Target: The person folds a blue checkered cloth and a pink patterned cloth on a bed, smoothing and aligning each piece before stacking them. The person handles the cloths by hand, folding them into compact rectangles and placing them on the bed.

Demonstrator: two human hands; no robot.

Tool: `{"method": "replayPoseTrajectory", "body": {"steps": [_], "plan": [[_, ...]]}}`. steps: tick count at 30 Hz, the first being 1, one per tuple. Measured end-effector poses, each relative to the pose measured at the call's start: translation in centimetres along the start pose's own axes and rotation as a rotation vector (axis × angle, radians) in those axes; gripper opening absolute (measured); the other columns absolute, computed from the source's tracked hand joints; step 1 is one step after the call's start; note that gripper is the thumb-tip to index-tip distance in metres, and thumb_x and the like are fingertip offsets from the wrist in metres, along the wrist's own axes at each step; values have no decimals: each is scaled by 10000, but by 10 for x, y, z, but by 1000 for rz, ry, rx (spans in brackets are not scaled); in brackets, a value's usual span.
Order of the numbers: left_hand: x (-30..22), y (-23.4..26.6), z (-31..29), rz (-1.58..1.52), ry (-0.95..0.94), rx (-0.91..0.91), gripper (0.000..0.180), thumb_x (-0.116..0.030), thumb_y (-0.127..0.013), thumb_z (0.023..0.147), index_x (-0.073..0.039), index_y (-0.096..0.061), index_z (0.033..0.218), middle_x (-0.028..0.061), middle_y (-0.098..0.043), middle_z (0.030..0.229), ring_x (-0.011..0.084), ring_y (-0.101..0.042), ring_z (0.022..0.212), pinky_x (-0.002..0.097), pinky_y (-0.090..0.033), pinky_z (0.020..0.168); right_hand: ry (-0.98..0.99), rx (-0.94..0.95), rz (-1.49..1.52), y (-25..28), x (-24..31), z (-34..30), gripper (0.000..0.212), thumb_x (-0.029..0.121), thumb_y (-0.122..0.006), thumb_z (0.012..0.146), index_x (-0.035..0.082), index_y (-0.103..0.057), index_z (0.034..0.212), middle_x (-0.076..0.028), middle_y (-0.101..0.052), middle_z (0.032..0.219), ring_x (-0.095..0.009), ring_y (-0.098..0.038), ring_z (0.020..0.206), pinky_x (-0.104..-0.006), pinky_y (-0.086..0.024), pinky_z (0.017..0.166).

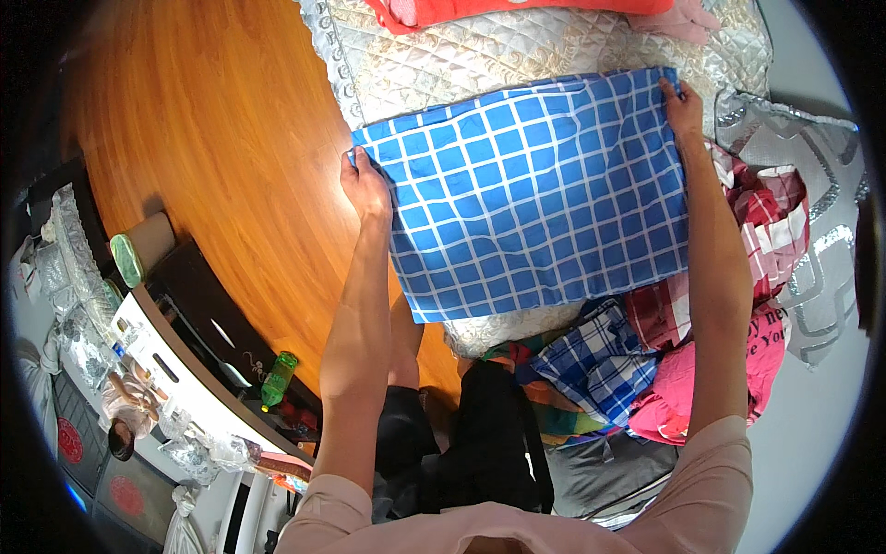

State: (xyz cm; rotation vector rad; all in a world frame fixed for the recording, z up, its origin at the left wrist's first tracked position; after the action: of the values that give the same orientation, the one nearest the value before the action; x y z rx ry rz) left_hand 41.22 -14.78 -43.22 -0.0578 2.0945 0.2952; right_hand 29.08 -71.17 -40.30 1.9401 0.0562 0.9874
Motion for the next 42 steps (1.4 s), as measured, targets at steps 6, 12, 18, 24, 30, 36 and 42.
{"method": "replayPoseTrajectory", "body": {"steps": [6, 12, 18, 24, 30, 36, 42], "plan": [[15, 10, 16, 486, -354, -89, 312, -251, -431, 963, 30, -539, 882, 141, -518, 824, 224, -507, 778, 364, -424, 736, 213, -132, -393, 2, 26, -5, 394, 409, -581, 865, 32, -669, 939, -164, -680, 817, -320, -652, 769, -385, -491, 708], [26, 36, -15, 127, 55, 223, 788, -530, -579, 855, 24, -218, 1282, 249, -502, 1166, 273, -505, 1084, 343, -417, 926, -90, 43, -101, 23, -19, -26, 935, 650, -578, 778, -80, -342, 1311, -315, -520, 1196, -369, -525, 1130, -362, -386, 974], [49, 63, -96, 47, 301, 523, 552, -218, -729, 802, -8, -450, 1230, 140, -597, 1096, 216, -576, 1010, 328, -485, 864, -439, 585, 456, 31, 19, -91, 777, 380, -728, 771, -28, -371, 1327, -158, -561, 1188, -237, -578, 1012, -324, -475, 860], [52, 59, -115, 40, 345, 577, 543, -182, -711, 817, -37, -445, 1268, 117, -581, 1156, 207, -564, 1046, 345, -477, 892, -253, 585, 259, 34, 49, -96, 666, 182, -718, 787, 23, -377, 1336, -122, -581, 1145, -192, -580, 972, -305, -493, 810], [-18, 77, -87, 154, 141, 584, 376, -153, -671, 856, -18, -521, 1173, 69, -638, 1031, 146, -603, 915, 305, -508, 801, -162, 368, 382, 71, 66, -140, 539, 99, -631, 855, 63, -397, 1340, -65, -576, 1152, -153, -539, 998, -280, -430, 871], [-103, 58, -18, 219, 83, 697, 418, -206, -662, 860, 0, -508, 1189, 100, -637, 1026, 160, -618, 890, 303, -520, 776, -385, 140, 737, 80, 61, -228, 460, 143, -632, 869, 66, -462, 1289, -50, -584, 1116, -145, -544, 976, -278, -426, 867], [-17, 46, 60, 733, -291, 464, 669, -493, -588, 861, 56, -452, 1218, 235, -610, 1055, 299, -607, 987, 372, -486, 831, -261, -154, -56, 20, -15, -211, 483, 250, -620, 865, -17, -452, 1232, -205, -547, 1167, -333, -543, 1033, -391, -403, 913]]}}
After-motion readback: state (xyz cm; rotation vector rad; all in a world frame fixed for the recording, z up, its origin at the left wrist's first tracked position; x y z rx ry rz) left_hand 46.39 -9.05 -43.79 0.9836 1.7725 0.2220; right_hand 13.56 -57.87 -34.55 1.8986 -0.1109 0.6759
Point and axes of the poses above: each hand's wrist, its own z-axis towards the middle knuckle, its own y-axis out of the back of the hand, x = y × z, the point moved 7 cm from there along z, towards the middle knuckle
